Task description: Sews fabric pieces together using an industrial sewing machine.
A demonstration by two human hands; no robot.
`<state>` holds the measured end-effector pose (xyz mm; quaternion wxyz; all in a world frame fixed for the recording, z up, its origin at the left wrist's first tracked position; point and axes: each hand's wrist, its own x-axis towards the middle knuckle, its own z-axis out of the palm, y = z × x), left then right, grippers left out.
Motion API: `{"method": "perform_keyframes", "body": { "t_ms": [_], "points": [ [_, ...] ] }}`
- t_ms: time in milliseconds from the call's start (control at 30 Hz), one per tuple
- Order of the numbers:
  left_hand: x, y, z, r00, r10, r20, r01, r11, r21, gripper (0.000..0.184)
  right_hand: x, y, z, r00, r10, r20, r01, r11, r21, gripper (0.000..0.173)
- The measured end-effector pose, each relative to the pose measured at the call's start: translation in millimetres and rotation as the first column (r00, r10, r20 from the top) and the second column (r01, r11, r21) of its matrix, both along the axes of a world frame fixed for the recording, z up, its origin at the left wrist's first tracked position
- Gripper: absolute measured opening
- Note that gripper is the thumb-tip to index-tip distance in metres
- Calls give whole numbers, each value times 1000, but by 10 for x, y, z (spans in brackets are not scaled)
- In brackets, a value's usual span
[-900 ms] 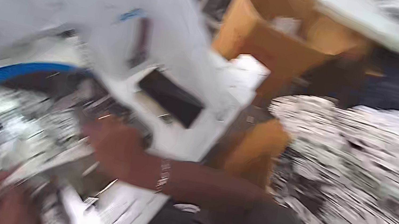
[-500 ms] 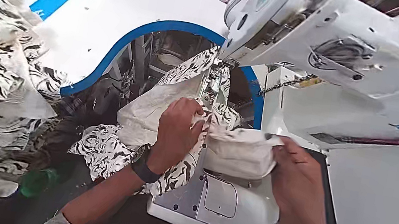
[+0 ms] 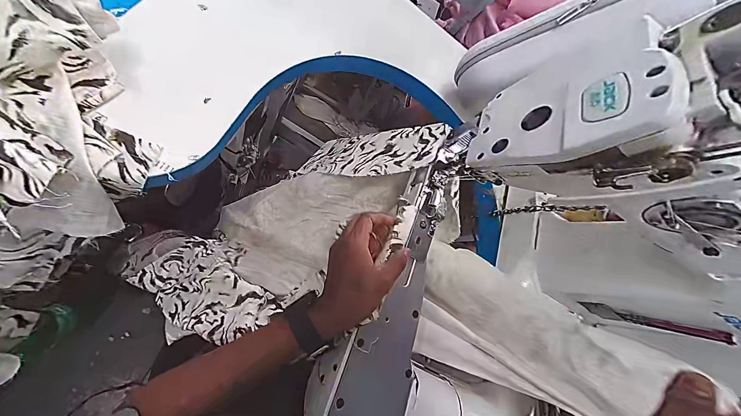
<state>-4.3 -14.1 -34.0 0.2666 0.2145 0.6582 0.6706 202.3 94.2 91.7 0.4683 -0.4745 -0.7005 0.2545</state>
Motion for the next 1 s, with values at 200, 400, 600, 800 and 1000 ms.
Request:
{"method": "perform_keyframes", "body": {
  "t_ms": [200, 400, 600, 800, 1000],
  "points": [
    [-190, -216, 133, 985, -155, -71, 150, 986, -68, 21, 713, 569, -258, 830, -492, 263, 419, 861, 289, 43],
    [-78, -231, 440, 862, -86, -500, 94, 996, -9, 16, -1065, -58, -419, 633, 308, 710, -626, 743, 236, 48],
    [91, -827, -147, 526, 121, -842, -455, 876, -159, 15, -1108, 423, -120, 735, 290, 614, -604, 690, 398, 27],
    [121, -795, -114, 766, 90, -637, -127, 992, -13, 27, -1188, 317, -501, 731, 283, 621, -567, 758, 322, 17],
    [-38, -214, 180, 793, -38, -609, -127, 966, -226, 21, -1229, 192, -607, 793, 217, 570, -522, 724, 450, 24]
  ]
}}
